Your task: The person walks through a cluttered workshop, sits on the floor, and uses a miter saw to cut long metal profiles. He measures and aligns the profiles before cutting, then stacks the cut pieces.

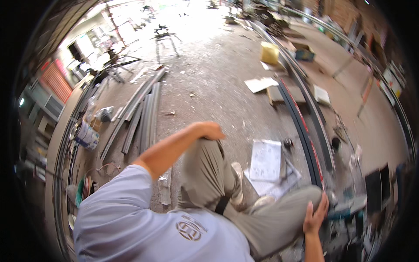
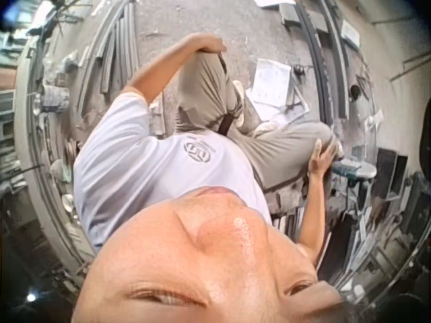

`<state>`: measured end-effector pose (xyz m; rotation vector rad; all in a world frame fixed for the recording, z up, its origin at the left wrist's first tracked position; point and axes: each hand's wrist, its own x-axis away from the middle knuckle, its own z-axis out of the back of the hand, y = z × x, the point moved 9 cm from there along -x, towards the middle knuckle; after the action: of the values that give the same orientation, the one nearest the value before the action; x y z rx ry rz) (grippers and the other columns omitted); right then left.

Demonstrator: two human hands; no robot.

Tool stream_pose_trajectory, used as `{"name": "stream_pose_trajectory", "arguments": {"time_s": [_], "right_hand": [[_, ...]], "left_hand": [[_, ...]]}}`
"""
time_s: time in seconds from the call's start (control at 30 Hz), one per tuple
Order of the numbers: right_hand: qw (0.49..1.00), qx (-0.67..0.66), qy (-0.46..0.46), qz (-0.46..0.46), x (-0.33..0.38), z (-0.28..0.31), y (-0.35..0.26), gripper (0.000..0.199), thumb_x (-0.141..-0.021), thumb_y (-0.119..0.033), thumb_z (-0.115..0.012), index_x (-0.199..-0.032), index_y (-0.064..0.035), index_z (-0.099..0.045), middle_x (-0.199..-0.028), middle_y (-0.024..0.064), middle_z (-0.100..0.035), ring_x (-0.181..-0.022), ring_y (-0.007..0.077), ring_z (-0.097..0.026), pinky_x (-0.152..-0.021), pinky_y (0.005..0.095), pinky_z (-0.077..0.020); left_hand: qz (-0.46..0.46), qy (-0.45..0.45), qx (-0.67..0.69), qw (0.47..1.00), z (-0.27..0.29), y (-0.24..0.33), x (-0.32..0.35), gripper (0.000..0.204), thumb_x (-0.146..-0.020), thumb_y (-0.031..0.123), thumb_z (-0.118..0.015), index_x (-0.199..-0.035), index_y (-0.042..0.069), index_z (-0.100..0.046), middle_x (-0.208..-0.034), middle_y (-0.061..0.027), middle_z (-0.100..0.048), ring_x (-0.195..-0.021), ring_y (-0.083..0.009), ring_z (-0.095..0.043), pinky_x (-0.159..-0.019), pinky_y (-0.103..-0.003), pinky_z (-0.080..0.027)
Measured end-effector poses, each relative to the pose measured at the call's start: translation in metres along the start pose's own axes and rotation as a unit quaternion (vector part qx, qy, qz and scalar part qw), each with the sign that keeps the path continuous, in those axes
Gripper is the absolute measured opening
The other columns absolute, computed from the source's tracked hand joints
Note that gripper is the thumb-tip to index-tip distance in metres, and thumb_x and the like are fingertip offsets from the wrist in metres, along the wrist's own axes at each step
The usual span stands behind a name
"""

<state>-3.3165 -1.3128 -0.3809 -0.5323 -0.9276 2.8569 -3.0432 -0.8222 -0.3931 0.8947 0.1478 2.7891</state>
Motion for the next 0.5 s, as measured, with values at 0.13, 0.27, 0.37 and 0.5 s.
{"name": "stream_pose_trajectory", "arguments": {"time_s": [0.13, 0.27, 0.37, 0.5], "right_hand": [[0.998, 0.045, 0.018, 0.038, 0.021, -0.003, -0.027, 0.077, -0.097, -0.034, -0.065, -0.157, 0.0024, -0.033, -0.16, 0.0277, -0.032, -0.151, 0.0429, -0.026, -0.124, 0.049, -0.0191], [0.999, 0.009, 0.029, -0.015, 0.047, -0.002, -0.024, 0.084, -0.094, -0.044, -0.068, -0.16, -0.0063, -0.032, -0.166, 0.0271, -0.021, -0.155, 0.0414, -0.019, -0.125, 0.0487, -0.0176], [0.998, 0.017, 0.047, -0.028, 0.065, 0.004, -0.026, 0.087, -0.095, -0.049, -0.066, -0.162, -0.0085, -0.029, -0.168, 0.0268, -0.017, -0.156, 0.0419, -0.016, -0.125, 0.0484, -0.0176], [0.995, 0.018, 0.033, -0.089, 0.082, 0.017, -0.024, 0.095, -0.095, -0.052, -0.064, -0.164, -0.0063, -0.019, -0.168, 0.0309, -0.008, -0.156, 0.0463, -0.012, -0.126, 0.0498, -0.0164]], "left_hand": [[0.048, 0.157, 0.071, 0.984, 0.004, -0.039, 0.05, 0.044, -0.095, 0.046, -0.063, -0.121, 0.013, -0.075, -0.119, -0.018, -0.074, -0.113, -0.0356, -0.069, -0.095, -0.045, -0.055], [-0.192, 0.365, 0.122, 0.903, 0.005, -0.038, 0.122, 0.042, -0.102, 0.035, -0.057, -0.13, 0.005, -0.068, -0.13, -0.0191, -0.068, -0.127, -0.0354, -0.062, -0.107, -0.04, -0.046], [-0.244, 0.39, 0.232, 0.857, -0.01, -0.047, 0.139, 0.049, -0.107, 0.035, -0.053, -0.142, 0.001, -0.058, -0.14, -0.0157, -0.062, -0.132, -0.0294, -0.057, -0.113, -0.039, -0.04], [-0.238, 0.38, 0.336, 0.828, -0.02, -0.054, 0.11, 0.054, -0.109, 0.038, -0.051, -0.147, 0.0, -0.052, -0.146, -0.0155, -0.056, -0.136, -0.0263, -0.05, -0.116, -0.038, -0.035]]}}
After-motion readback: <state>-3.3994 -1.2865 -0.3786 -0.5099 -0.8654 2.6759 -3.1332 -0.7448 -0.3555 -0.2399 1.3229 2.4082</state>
